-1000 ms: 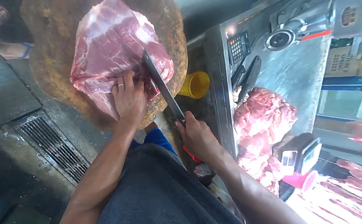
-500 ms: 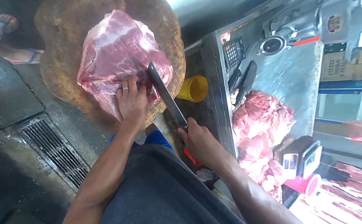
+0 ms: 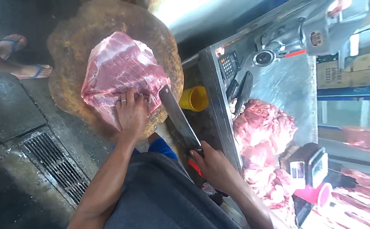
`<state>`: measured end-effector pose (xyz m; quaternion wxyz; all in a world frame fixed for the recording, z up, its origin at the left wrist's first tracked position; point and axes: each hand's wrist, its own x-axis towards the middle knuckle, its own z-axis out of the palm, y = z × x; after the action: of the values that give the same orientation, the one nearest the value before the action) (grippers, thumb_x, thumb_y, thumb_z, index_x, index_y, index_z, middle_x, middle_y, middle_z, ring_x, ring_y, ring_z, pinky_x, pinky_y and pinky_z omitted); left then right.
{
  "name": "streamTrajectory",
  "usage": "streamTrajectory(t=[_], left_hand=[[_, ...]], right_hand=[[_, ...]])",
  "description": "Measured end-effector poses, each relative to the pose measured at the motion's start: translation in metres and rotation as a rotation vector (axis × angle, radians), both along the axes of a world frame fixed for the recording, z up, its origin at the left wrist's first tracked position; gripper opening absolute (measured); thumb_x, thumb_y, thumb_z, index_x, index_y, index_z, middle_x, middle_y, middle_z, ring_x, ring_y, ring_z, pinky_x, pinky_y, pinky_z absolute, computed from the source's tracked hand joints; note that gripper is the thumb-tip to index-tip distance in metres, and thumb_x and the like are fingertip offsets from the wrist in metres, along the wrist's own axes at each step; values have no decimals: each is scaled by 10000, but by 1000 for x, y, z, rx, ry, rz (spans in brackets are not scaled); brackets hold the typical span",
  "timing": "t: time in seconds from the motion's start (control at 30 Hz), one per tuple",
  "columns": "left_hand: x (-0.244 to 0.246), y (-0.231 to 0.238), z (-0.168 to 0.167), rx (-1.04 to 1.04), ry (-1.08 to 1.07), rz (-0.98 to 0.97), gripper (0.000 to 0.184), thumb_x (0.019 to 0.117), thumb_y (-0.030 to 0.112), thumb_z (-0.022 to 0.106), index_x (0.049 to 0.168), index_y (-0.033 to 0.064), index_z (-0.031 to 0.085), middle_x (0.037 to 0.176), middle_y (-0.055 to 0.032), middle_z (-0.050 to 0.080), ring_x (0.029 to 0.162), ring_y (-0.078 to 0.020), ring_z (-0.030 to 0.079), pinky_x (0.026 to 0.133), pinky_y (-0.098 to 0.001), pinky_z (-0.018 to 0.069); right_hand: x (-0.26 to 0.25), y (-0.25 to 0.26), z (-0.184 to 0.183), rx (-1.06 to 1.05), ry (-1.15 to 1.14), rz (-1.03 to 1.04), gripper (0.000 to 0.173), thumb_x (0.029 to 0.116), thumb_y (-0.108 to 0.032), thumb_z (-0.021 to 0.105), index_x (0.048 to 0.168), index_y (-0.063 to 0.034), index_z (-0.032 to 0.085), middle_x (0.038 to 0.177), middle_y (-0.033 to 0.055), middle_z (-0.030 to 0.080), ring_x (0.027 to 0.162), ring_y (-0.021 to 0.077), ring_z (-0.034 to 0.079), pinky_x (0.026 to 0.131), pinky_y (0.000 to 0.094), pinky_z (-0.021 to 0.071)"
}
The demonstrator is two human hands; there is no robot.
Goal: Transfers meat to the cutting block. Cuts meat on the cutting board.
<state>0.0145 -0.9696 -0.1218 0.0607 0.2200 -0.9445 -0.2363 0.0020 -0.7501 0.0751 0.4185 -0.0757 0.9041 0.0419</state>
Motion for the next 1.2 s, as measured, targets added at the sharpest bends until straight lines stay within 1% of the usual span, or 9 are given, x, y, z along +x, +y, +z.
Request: streamTrajectory(t=[0.1, 0.23, 0.37, 0.47, 0.77, 0.93, 1.0, 1.1, 1.2], left_hand=[[1, 3, 0, 1, -13, 1, 295, 1031, 331, 552, 1143, 134, 742, 1430, -98, 542, 1265, -346, 532, 978, -562, 455], [-3, 1, -1, -15, -20, 27, 278, 1015, 330, 566, 1101, 147, 758, 1401, -79, 568, 1233, -321, 556, 960, -546, 465], [-5, 1, -4, -28, -39, 47, 278, 1018, 348, 561, 1103, 174, 762, 1383, -61, 589, 1232, -302, 561, 962, -523, 467], [-3, 2, -7, -13, -34, 46, 264, 1010, 320, 572, 1107, 162, 760, 1396, -72, 582, 1249, -316, 550, 970, -530, 463], [-2, 3, -7, -22, -46, 51, 272, 1014, 342, 566, 1110, 175, 759, 1417, -54, 576, 1268, -307, 543, 979, -539, 453], [-3, 3, -5, -34, -56, 56, 288, 1020, 358, 550, 1100, 183, 763, 1408, -47, 583, 1262, -300, 549, 977, -524, 453], [-5, 4, -6, -57, -46, 69, 289, 1017, 382, 548, 1072, 206, 770, 1379, -34, 606, 1234, -286, 569, 960, -502, 456], [-5, 6, -5, -50, -57, 48, 294, 1028, 393, 542, 1077, 208, 764, 1380, -39, 601, 1232, -289, 567, 953, -503, 456], [-6, 7, -1, -42, -72, 7, 294, 1032, 391, 547, 1079, 200, 766, 1383, -37, 596, 1230, -287, 567, 954, -511, 461]], right_hand=[[-14, -5, 5, -54, 60, 12, 350, 1079, -423, 472, 1185, -102, 565, 742, 38, 607, 675, 213, 652, 621, 418, 552], [-32, -18, -15, -53, -13, 20, 358, 1091, -442, 441, 1170, -115, 563, 786, 42, 619, 727, 209, 663, 668, 413, 559], [-26, -18, -33, -86, 8, 31, 370, 1089, -447, 437, 1169, -113, 574, 766, 40, 623, 699, 202, 665, 649, 407, 562], [-25, -19, -39, -81, 13, 51, 368, 1091, -445, 435, 1169, -113, 573, 756, 31, 623, 690, 197, 668, 639, 401, 565], [-25, -22, -42, -67, 31, 73, 368, 1091, -449, 435, 1167, -115, 570, 758, 33, 624, 690, 198, 669, 637, 396, 564], [-29, -27, -45, -16, 1, 61, 366, 1095, -441, 433, 1210, -116, 559, 802, 56, 647, 738, 226, 691, 671, 424, 577], [-31, -29, -43, -7, -41, 35, 363, 1097, -437, 433, 1216, -112, 543, 826, 60, 644, 757, 225, 689, 692, 424, 579], [-27, -24, -47, -78, -100, -83, 369, 1091, -427, 464, 1219, -92, 550, 839, 59, 622, 747, 202, 662, 698, 408, 570], [-14, -12, -63, -162, -98, -232, 355, 1084, -418, 488, 1184, -87, 566, 805, 58, 614, 679, 190, 650, 647, 399, 569]])
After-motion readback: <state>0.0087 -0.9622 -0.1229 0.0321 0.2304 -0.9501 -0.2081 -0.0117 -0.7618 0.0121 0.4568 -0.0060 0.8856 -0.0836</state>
